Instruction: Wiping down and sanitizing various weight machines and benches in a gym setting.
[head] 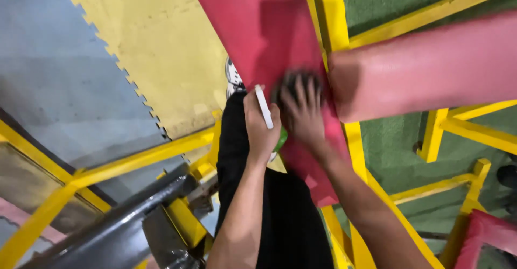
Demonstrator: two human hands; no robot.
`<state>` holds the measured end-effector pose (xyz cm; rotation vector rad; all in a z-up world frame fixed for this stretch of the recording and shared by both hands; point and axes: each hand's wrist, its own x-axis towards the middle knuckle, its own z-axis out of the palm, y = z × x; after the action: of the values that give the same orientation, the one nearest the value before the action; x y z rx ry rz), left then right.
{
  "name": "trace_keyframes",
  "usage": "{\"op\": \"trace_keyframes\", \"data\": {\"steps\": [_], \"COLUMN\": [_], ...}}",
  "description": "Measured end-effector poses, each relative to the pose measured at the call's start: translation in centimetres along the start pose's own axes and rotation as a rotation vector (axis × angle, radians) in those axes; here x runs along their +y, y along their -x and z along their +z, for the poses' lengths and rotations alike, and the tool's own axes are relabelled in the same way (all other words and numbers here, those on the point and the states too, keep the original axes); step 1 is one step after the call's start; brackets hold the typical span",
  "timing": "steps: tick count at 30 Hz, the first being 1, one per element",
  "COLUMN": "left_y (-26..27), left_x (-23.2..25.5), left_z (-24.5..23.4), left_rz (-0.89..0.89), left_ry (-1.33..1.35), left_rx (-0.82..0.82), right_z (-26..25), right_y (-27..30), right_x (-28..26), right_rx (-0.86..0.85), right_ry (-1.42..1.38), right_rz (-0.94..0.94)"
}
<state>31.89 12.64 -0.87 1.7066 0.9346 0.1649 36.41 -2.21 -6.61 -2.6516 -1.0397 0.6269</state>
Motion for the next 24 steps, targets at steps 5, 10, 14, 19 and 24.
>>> {"op": "trace_keyframes", "data": {"steps": [5,10,14,19,24], "left_y": [-1.3,-2.8,-5.3,-8.0,-10.5], "left_x": [0.6,1.8,2.4,2.8,3.1], "left_z": [-2.4,-4.0,-4.8,-5.1,-5.2], "left_rz": [0.091,-0.167,-0.173,-0.028,-0.077], "left_ry": [-0.001,0.037,0.044,-0.008,0.048], "left_rx": [0.015,0.033,-0.006,0.049,0.016], "right_z": [2.7,-2.7,-4.3,-4.5,-0.7], "right_y": [2.3,-16.1,-24.8,-19.3,-13.6], "right_x": [-0.1,-0.6,-0.6,-3.1,0.8], "right_rx": [-0.047,0.261,0.237,0.041,-0.131], "right_ry": [0.075,0.058,0.021,0.206,0.059], "right_rz": [-0.051,0.041,0.032,-0.204,-0.469]}}
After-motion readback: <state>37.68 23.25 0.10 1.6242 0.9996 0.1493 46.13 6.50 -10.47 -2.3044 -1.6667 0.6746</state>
